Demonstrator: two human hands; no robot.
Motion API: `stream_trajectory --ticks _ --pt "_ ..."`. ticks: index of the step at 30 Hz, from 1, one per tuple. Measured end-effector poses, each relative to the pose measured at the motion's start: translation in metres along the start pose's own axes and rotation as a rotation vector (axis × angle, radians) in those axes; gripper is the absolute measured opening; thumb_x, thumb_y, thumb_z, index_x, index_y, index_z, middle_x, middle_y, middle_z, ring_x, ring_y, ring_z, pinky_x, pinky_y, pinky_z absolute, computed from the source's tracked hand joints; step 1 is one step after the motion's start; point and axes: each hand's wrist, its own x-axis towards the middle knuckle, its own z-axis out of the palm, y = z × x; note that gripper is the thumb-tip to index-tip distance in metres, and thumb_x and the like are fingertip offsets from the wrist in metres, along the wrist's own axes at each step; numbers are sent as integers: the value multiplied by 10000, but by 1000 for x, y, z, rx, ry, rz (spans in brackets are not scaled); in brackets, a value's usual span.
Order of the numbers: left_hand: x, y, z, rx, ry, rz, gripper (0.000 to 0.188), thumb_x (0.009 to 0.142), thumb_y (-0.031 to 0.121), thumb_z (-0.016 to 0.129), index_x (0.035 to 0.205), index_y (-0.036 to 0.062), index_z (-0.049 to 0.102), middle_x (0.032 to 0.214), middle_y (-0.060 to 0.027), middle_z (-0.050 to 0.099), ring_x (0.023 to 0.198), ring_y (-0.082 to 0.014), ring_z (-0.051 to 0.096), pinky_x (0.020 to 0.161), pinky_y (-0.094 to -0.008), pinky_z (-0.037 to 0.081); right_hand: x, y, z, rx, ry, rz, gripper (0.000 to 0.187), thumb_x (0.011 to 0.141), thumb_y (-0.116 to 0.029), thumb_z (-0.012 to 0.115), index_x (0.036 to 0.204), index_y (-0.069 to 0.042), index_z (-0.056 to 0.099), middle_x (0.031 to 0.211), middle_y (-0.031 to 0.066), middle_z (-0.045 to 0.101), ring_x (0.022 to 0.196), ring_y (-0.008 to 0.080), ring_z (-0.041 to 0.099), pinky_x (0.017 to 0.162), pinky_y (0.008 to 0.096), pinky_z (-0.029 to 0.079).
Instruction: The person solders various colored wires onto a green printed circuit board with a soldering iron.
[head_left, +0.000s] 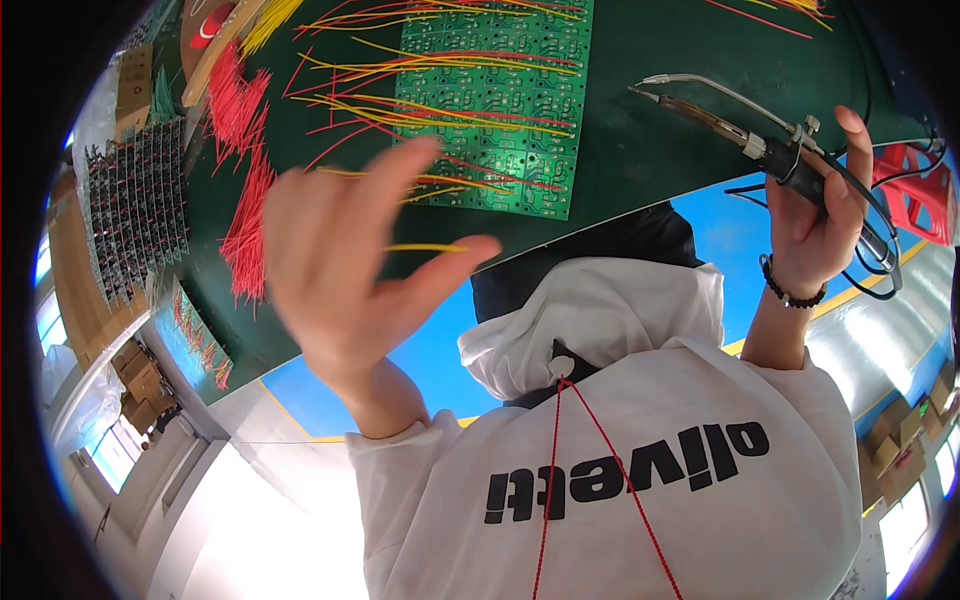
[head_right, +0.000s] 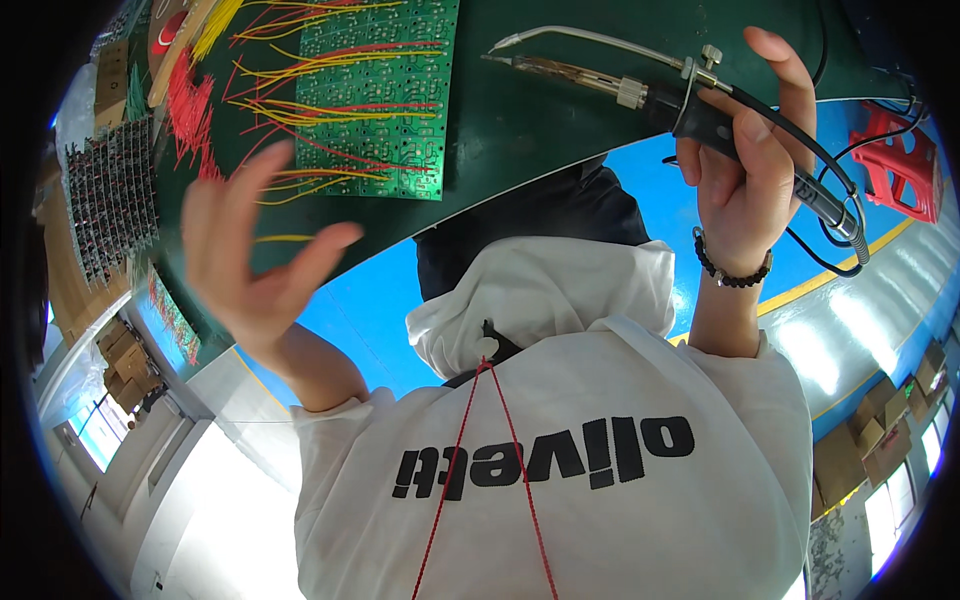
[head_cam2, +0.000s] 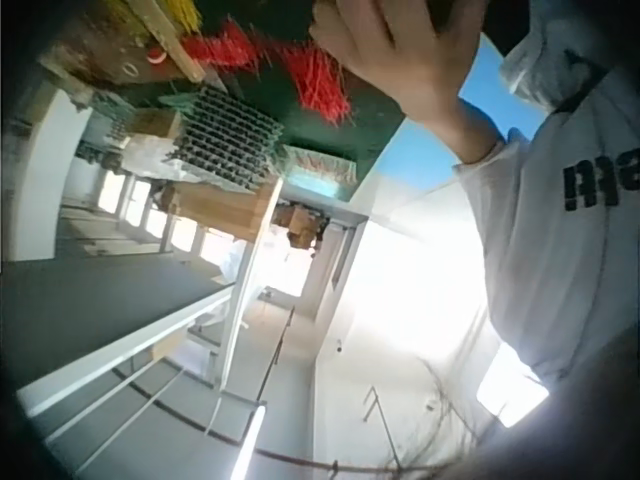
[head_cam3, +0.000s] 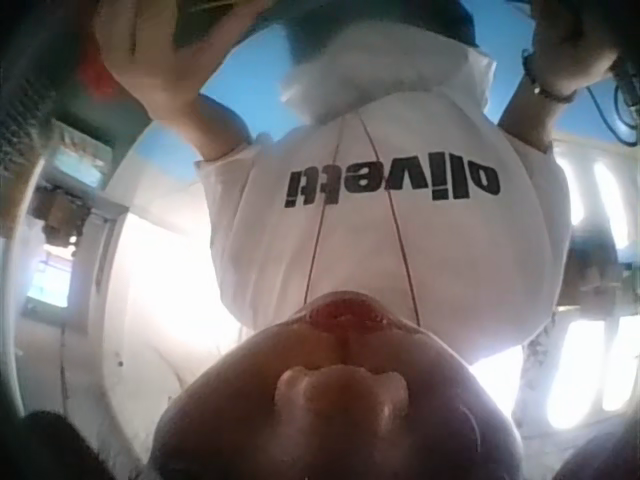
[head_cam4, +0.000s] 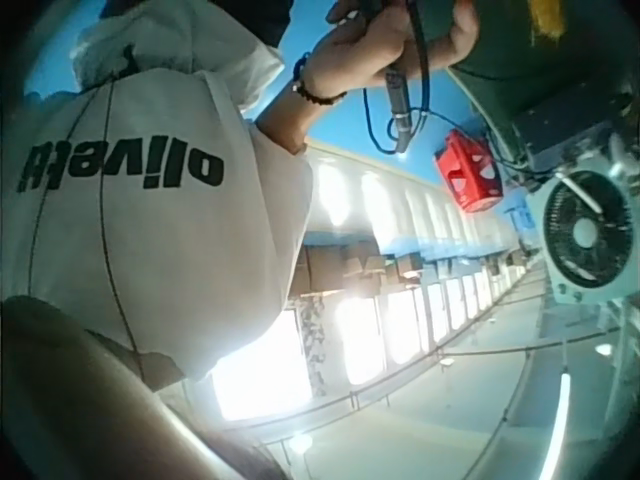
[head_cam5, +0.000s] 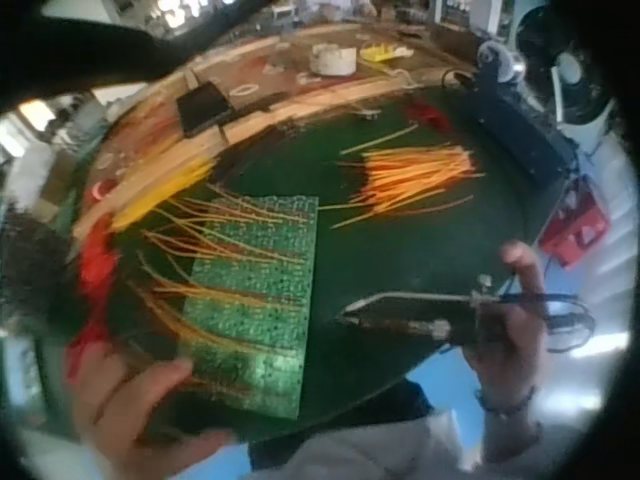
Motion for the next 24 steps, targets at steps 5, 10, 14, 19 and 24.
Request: stream_trajectory --ticks 5,10,14,19,24 --pt "4 -2 27 44 -79 144 440 491 219 757 888 86 622 680 -26 440 619 -221 429 524 -316 327 0 2 1 14 55 -43 455 835 -162 400 1190 111 319 379 -37 303 313 51 297 326 184 285" --pt "13 8 44 9 -18 82 427 524 218 757 898 77 609 682 -28 461 604 -217 437 524 -320 346 2 0 -1 68 3 -8 477 845 -182 405 1230 72 283 395 -40 277 336 60 259 443 213 354" --pt "21 14 51 -111 67 -6 348 600 161 725 903 70 578 695 -45 499 593 -223 444 528 -319 364 10 -6 -6 49 50 -47 467 845 -184 395 1226 68 301 399 -42 279 339 59 250 441 214 344" --pt "15 17 49 -293 82 1 181 680 42 603 850 40 544 694 -63 511 595 -214 447 529 -307 358 15 -4 -5 77 63 -98 443 832 -166 392 1179 101 330 390 -34 263 334 56 256 356 202 291" --pt "18 25 48 -406 78 -1 89 721 7 546 807 19 526 690 -67 512 596 -202 444 531 -304 354 12 -4 -1 53 51 -73 445 825 -159 399 1181 100 333 391 -35 268 332 52 250 360 201 293"
